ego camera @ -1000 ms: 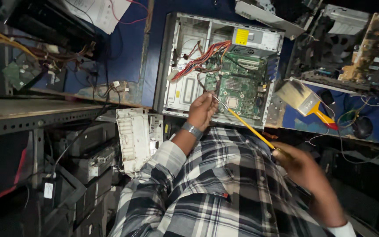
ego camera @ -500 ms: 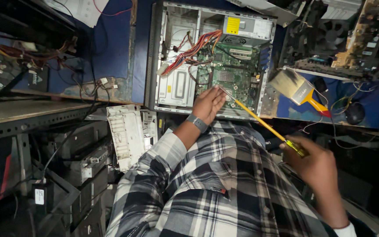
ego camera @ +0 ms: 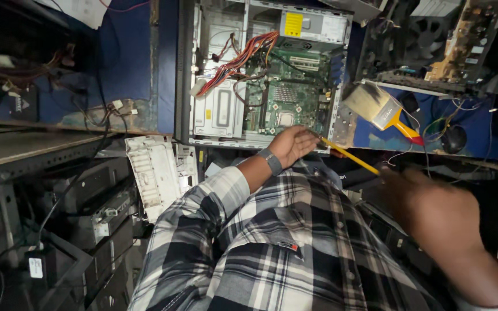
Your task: The person uses a yellow screwdriver to loosen and remove screws from the side of an open desktop computer case. They repeatedly insert the screwdriver, turn it, and remove screws, placing them aside on the workbench.
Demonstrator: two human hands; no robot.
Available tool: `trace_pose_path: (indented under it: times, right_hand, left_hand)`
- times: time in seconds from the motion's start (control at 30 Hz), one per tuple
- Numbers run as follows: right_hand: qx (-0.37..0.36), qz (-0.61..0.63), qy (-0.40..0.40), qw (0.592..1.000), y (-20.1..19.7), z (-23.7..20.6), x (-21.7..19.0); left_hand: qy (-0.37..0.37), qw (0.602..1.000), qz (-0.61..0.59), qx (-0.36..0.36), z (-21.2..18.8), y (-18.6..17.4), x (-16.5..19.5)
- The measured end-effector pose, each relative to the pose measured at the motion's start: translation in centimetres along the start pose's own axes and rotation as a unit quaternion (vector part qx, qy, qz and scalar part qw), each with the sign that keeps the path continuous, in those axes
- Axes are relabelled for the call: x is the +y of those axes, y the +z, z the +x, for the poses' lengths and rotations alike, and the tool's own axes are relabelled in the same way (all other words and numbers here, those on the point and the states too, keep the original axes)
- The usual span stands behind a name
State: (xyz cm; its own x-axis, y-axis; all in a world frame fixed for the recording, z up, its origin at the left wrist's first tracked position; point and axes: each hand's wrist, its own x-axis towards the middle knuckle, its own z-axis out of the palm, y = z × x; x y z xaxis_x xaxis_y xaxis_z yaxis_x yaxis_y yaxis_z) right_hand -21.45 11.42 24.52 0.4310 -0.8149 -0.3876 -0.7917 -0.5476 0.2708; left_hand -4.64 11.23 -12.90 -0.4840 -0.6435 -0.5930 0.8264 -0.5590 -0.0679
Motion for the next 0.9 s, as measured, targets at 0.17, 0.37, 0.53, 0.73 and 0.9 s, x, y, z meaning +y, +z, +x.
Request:
trace_pose_path:
  times: [0.17, 0.37, 0.53, 0.73, 0.9]
  right_hand:
    - [0.025, 0.027, -0.044, 0.998, -0.4, 0.8, 0.3]
    - [0.01, 0.013, -0.059, 0.998, -0.1, 1.8, 0.1]
    - [0.006, 0.016, -0.064, 0.998, 0.0, 2.2, 0.3]
    - [-0.026, 0.002, -0.056, 0.998, 0.5, 2.9, 0.6]
    - [-0.028, 0.015, -0.069, 0.997, 0.9, 3.8, 0.5]
  left_hand:
    - [-0.01, 0.999, 0.043, 0.018, 0.1, -0.3, -0.5]
    - [0.098, 0.955, 0.28, 0.026, -3.0, 0.1, 2.7]
    - [0.332, 0.382, 0.85, 0.146, -9.4, 0.4, 8.5]
    - [0.269, 0.21, 0.93, 0.134, -9.3, 1.5, 9.4]
    - [0.28, 0.148, 0.939, 0.136, -7.3, 0.9, 9.9]
